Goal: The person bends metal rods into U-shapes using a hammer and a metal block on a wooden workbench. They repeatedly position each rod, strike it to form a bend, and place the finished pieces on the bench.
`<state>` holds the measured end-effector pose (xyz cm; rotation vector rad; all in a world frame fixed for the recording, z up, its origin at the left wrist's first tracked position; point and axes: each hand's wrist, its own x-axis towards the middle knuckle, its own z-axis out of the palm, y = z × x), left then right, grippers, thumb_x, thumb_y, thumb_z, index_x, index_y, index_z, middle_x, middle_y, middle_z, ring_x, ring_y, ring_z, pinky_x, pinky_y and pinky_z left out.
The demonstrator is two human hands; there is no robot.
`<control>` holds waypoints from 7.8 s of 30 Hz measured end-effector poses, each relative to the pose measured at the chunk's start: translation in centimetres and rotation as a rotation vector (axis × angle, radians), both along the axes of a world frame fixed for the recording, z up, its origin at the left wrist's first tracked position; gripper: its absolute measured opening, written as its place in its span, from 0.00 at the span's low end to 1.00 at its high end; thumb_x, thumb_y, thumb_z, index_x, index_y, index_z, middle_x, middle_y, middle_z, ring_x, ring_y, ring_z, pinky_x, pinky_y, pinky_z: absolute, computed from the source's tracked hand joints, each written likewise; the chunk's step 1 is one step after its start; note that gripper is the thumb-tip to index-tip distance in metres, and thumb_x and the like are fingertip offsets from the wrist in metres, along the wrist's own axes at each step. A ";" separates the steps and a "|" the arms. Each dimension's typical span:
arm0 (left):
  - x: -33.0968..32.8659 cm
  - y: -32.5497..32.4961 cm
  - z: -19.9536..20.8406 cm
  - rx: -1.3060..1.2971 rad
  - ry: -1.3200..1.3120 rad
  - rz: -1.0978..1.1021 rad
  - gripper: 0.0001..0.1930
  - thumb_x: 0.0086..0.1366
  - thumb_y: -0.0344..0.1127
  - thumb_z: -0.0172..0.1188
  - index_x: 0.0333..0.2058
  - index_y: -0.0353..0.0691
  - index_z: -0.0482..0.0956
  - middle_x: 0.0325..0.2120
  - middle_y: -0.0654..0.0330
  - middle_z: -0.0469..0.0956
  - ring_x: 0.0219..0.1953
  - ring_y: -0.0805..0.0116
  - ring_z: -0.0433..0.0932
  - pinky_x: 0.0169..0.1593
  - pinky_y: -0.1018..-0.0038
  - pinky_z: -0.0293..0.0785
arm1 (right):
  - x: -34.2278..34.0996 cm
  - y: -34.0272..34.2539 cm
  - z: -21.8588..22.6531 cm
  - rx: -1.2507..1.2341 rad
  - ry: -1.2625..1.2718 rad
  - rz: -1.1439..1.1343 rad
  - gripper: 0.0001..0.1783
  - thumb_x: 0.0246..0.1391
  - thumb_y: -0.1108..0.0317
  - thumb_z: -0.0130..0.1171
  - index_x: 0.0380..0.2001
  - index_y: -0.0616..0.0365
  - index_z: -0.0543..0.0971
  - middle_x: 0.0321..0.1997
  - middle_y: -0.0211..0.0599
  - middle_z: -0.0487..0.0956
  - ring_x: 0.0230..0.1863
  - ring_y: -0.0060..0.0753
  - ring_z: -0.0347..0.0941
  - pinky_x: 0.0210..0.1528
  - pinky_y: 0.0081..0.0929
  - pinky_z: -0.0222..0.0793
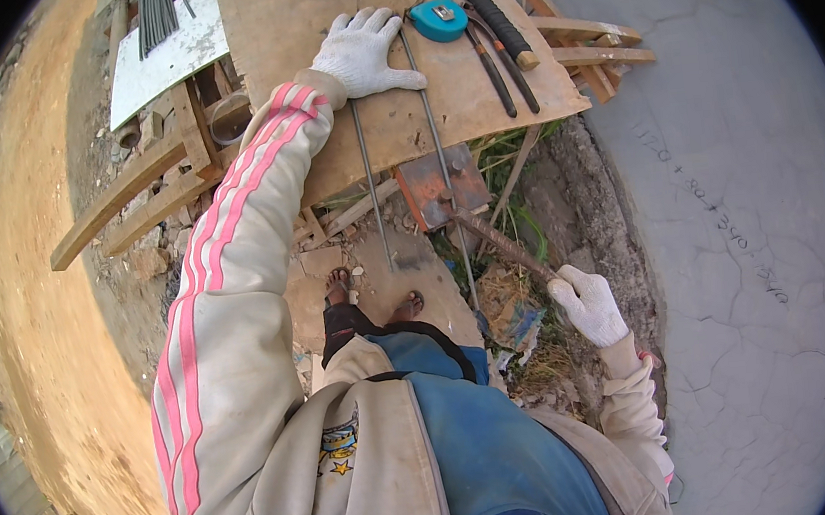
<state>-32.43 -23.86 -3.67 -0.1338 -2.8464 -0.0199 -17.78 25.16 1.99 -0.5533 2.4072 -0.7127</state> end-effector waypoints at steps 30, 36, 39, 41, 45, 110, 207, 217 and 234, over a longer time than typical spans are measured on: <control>-1.1 -0.1 -0.7 -0.011 0.004 -0.010 0.62 0.56 0.87 0.61 0.75 0.39 0.69 0.74 0.49 0.67 0.78 0.48 0.62 0.79 0.51 0.54 | 1.1 -1.7 0.8 0.138 0.285 -0.024 0.25 0.65 0.43 0.68 0.34 0.56 0.80 0.28 0.54 0.78 0.35 0.67 0.78 0.35 0.50 0.72; -1.0 -0.1 -0.8 0.014 0.032 -0.018 0.60 0.57 0.84 0.63 0.75 0.41 0.69 0.74 0.50 0.68 0.77 0.46 0.64 0.80 0.52 0.57 | 1.7 -2.1 0.7 0.186 0.372 -0.056 0.29 0.62 0.40 0.70 0.30 0.57 0.77 0.25 0.54 0.76 0.32 0.65 0.77 0.33 0.49 0.71; -0.9 -0.1 -0.6 0.016 0.028 -0.018 0.59 0.58 0.84 0.63 0.75 0.41 0.70 0.74 0.50 0.68 0.76 0.47 0.65 0.80 0.52 0.57 | 2.1 -2.3 0.3 0.206 0.403 -0.092 0.29 0.61 0.39 0.70 0.30 0.57 0.78 0.24 0.53 0.75 0.31 0.65 0.77 0.32 0.48 0.70; -0.8 -0.1 -0.5 0.027 0.034 -0.020 0.59 0.57 0.84 0.63 0.74 0.41 0.70 0.74 0.50 0.68 0.76 0.47 0.65 0.80 0.53 0.58 | 2.5 -2.4 0.0 0.212 0.441 -0.105 0.30 0.61 0.39 0.70 0.30 0.57 0.78 0.24 0.53 0.75 0.30 0.64 0.76 0.32 0.47 0.70; -0.9 -0.3 -0.7 0.001 0.057 -0.049 0.60 0.58 0.86 0.60 0.74 0.42 0.70 0.74 0.51 0.68 0.76 0.47 0.65 0.79 0.54 0.59 | 3.0 -2.6 -0.8 0.187 0.459 -0.159 0.29 0.61 0.38 0.70 0.30 0.57 0.79 0.24 0.53 0.75 0.30 0.64 0.76 0.32 0.47 0.70; -1.1 -0.4 -0.3 0.057 -0.006 -0.166 0.59 0.59 0.87 0.57 0.70 0.36 0.75 0.70 0.43 0.72 0.74 0.40 0.65 0.74 0.37 0.51 | 36.1 -12.3 -8.0 0.500 0.487 -1.041 0.26 0.66 0.39 0.66 0.35 0.54 0.82 0.30 0.54 0.82 0.34 0.64 0.81 0.36 0.54 0.74; -1.1 -0.4 1.4 0.041 -0.108 -0.151 0.64 0.57 0.91 0.53 0.70 0.34 0.72 0.68 0.41 0.72 0.73 0.37 0.65 0.72 0.30 0.49 | 45.6 -42.3 1.9 0.700 0.316 -1.524 0.31 0.68 0.34 0.60 0.32 0.55 0.83 0.26 0.50 0.82 0.32 0.60 0.84 0.35 0.53 0.76; -0.9 -0.8 1.3 0.081 -0.071 -0.161 0.62 0.56 0.88 0.58 0.69 0.34 0.74 0.66 0.41 0.74 0.73 0.39 0.65 0.73 0.34 0.50 | 36.0 -34.4 -2.0 0.086 0.325 -1.351 0.25 0.66 0.45 0.68 0.49 0.56 0.83 0.31 0.57 0.82 0.39 0.65 0.84 0.37 0.51 0.75; -0.8 -1.5 1.0 0.279 0.052 -0.481 0.31 0.64 0.64 0.71 0.52 0.45 0.90 0.57 0.54 0.84 0.64 0.52 0.77 0.71 0.57 0.65 | 17.4 -25.5 -8.2 -0.910 -0.064 -1.186 0.20 0.69 0.51 0.71 0.37 0.59 0.82 0.25 0.29 0.79 0.19 0.18 0.71 0.22 0.23 0.64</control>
